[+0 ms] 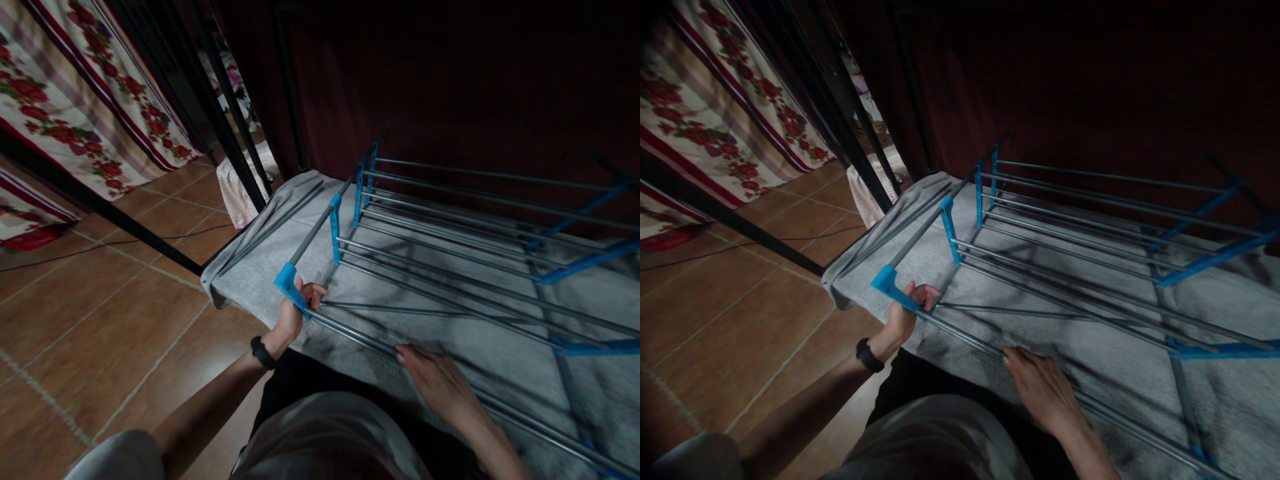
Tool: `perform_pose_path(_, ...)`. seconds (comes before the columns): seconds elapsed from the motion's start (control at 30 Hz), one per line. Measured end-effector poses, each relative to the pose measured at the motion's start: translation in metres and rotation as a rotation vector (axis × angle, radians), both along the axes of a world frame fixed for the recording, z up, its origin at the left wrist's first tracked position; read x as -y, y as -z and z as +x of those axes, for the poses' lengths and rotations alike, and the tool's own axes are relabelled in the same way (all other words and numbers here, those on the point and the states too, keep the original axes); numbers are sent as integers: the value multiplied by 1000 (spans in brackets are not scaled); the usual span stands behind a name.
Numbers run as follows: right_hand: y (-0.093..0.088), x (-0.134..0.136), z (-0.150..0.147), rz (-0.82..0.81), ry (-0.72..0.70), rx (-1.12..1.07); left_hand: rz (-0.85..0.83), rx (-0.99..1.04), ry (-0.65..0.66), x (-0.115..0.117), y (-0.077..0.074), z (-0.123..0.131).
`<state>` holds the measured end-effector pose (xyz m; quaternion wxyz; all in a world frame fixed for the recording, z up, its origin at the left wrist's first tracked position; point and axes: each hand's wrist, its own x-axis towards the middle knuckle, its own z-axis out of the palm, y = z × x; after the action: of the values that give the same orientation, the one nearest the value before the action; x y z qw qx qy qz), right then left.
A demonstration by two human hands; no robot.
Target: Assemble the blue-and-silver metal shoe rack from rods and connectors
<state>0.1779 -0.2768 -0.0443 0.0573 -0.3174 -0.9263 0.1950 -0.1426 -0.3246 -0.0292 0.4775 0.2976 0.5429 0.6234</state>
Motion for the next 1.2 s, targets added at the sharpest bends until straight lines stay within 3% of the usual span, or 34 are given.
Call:
perform_pose_path(0.13, -2, 2, -3, 48, 20, 25, 27, 10, -7, -1, 2, -1)
perform_pose_path(0.33, 2, 44, -14, 420, -9, -146, 29, 95, -17, -1, 10, -7)
perform_pose_path(0.47, 30, 66, -23, 437, -42, -196, 6, 75, -74, 3, 22, -7)
perform_pose_path(0.6, 64, 52, -33, 447, 145, -26, 19, 33, -46, 4, 35, -8)
perform_pose_path(0.8, 91, 38, -36, 434, 165, 89, 50, 47, -44, 2, 45, -8)
perform_pose_path(0.93, 90, 41, -32, 381, 153, 88, 28, 33, -59, 1, 45, -5)
perform_pose_path(1.2, 70, 34, -34, 282, 74, 142, 31, 0, -77, 1, 45, -3)
